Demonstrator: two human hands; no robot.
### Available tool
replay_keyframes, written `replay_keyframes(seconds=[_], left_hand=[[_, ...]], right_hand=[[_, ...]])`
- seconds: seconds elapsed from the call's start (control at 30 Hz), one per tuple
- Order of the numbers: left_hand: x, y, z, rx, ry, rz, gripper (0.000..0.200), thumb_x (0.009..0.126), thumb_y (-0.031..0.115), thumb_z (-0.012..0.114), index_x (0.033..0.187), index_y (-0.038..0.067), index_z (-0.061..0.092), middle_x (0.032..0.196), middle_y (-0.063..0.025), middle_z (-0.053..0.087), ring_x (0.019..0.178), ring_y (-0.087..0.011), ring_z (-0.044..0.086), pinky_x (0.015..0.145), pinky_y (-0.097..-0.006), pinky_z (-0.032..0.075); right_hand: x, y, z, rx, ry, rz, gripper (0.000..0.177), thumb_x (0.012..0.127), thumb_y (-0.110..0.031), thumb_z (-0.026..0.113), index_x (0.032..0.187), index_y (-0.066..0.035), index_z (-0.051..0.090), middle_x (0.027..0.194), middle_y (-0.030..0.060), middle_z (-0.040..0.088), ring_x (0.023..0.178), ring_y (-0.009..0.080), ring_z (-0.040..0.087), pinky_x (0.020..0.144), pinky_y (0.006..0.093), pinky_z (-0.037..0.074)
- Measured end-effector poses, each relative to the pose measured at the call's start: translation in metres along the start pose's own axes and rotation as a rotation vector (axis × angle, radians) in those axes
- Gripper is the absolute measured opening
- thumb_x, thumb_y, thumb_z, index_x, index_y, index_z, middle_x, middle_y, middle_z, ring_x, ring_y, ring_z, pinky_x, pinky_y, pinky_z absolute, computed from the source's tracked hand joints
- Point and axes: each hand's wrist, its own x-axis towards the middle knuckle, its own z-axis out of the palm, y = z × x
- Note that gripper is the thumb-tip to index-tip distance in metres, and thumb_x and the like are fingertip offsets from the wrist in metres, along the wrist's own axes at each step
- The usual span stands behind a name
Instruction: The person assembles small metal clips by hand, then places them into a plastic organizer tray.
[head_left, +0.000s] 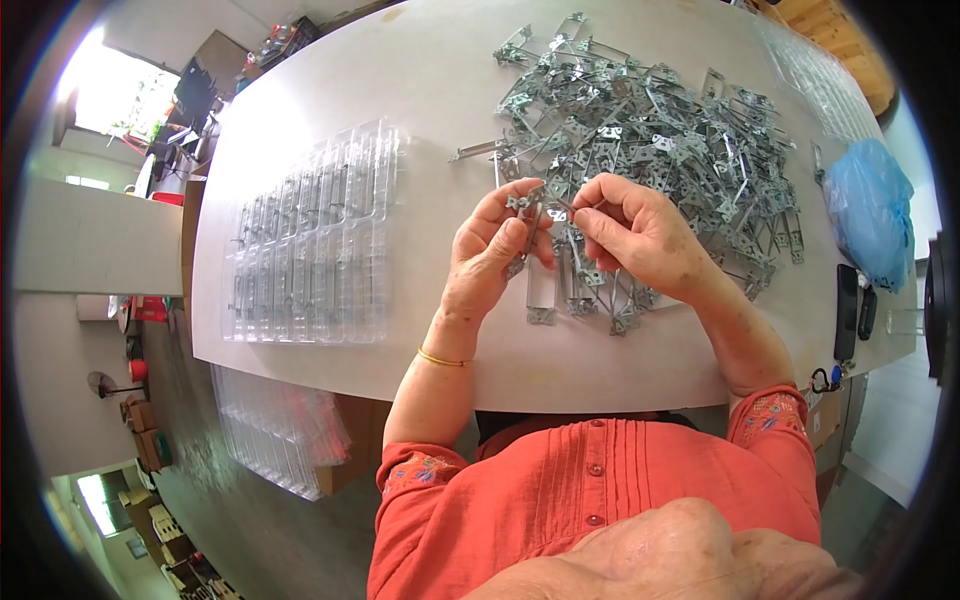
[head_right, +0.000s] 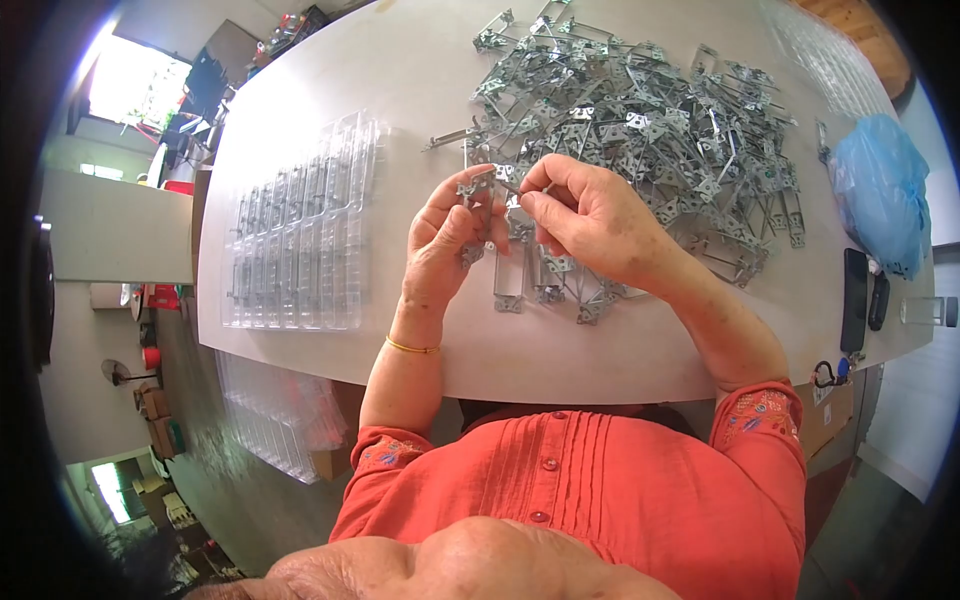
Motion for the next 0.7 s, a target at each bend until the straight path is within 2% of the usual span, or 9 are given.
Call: replay_keyframes(seconds=[0.07, 0.2, 0.37, 0.5, 0.7], left_hand=[[0.0, 0.001, 0.003, -0.005, 0.033, 0.03, 0.065, 0.102, 0.032, 0.07, 0.152, -0.002, 0.045, 0.113, -0.0107, 0.069, 0.097, -0.0212, 0.071, 0.089, -0.0376, 0.059], [0.002, 0.006, 0.002, -0.046, -0.016, 0.125, 0.069, 0.101, 0.035, 0.07, 0.155, 0.001, 0.042, 0.12, -0.0111, 0.068, 0.117, -0.0273, 0.067, 0.109, -0.0455, 0.048], [0.004, 0.003, -0.003, -0.161, -0.05, 0.245, 0.065, 0.103, 0.033, 0.065, 0.157, 0.005, 0.04, 0.136, -0.0132, 0.064, 0.136, -0.0313, 0.056, 0.123, -0.0506, 0.034], [0.004, -0.001, -0.001, -0.191, -0.119, 0.275, 0.061, 0.105, 0.03, 0.062, 0.157, 0.006, 0.04, 0.144, -0.0152, 0.059, 0.142, -0.0316, 0.05, 0.126, -0.0512, 0.03], [0.006, 0.003, 0.001, -0.19, -0.141, 0.287, 0.058, 0.104, 0.025, 0.064, 0.154, 0.004, 0.043, 0.149, -0.0183, 0.055, 0.145, -0.0342, 0.047, 0.125, -0.0518, 0.031]], right_hand=[[0.002, 0.007, 0.001, 0.013, 0.014, -0.02, 0.013, 0.107, -0.014, 0.057, 0.109, -0.002, 0.062, 0.088, 0.0016, 0.066, 0.074, 0.0072, 0.063, 0.063, 0.0242, 0.051], [0.005, 0.011, 0.005, 0.022, -0.009, 0.006, 0.016, 0.107, -0.017, 0.059, 0.111, -0.002, 0.062, 0.102, 0.0045, 0.068, 0.089, 0.0106, 0.069, 0.071, 0.0267, 0.057], [0.01, 0.027, 0.011, 0.115, -0.088, 0.007, 0.017, 0.106, -0.018, 0.062, 0.113, -0.002, 0.062, 0.105, 0.0048, 0.068, 0.097, 0.0123, 0.07, 0.08, 0.0292, 0.059], [0.012, 0.037, 0.023, 0.303, -0.17, 0.0, 0.017, 0.106, -0.017, 0.064, 0.113, -0.001, 0.063, 0.104, 0.004, 0.069, 0.098, 0.0108, 0.068, 0.085, 0.0286, 0.057], [0.016, 0.029, 0.008, 0.183, -0.02, -0.156, 0.012, 0.104, -0.012, 0.065, 0.111, -0.002, 0.064, 0.097, 0.0015, 0.068, 0.088, 0.009, 0.065, 0.083, 0.0268, 0.055]])
